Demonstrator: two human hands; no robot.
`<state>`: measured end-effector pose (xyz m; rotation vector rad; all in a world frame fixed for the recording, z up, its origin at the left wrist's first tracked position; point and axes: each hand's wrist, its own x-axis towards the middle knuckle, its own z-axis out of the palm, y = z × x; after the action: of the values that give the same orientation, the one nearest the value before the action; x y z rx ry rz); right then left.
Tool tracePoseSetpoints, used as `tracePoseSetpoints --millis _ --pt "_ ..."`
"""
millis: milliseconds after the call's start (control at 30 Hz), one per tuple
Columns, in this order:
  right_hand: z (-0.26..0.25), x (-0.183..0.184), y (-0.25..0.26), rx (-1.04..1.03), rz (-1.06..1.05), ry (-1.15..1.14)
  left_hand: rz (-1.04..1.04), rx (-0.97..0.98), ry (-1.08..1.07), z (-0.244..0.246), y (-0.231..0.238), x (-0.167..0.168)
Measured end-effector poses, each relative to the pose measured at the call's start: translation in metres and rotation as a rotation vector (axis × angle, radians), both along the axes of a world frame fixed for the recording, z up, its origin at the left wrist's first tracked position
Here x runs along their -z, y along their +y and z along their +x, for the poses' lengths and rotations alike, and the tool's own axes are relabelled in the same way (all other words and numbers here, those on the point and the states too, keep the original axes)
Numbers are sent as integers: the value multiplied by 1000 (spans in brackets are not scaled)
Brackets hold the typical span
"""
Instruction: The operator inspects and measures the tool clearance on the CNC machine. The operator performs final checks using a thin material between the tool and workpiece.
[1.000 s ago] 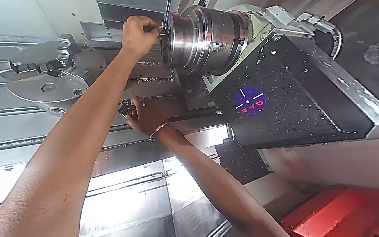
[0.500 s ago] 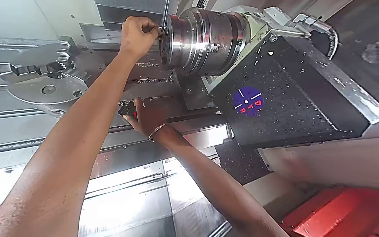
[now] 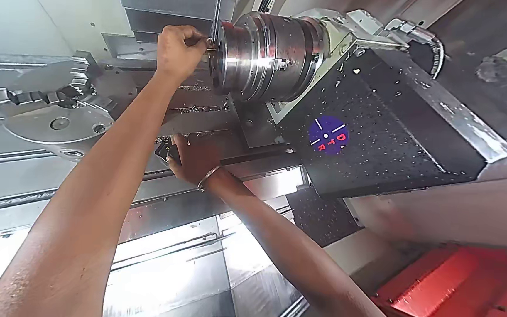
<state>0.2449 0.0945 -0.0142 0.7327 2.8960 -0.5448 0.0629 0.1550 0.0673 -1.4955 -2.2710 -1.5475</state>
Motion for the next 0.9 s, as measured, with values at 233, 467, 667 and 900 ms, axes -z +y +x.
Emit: tracePoseSetpoints --millis 233,467,667,900 --pt "0 2 1 14 -21 6 0 7 3 -2 3 3" --pt "1 3 0 0 -13 46 -17 1 -6 -3 2 4" --pt "1 4 1 17 -13 34 -18 -4 -3 -1 2 4" --pt "1 5 1 -2 -46 36 7 -2 -7 -1 2 3"
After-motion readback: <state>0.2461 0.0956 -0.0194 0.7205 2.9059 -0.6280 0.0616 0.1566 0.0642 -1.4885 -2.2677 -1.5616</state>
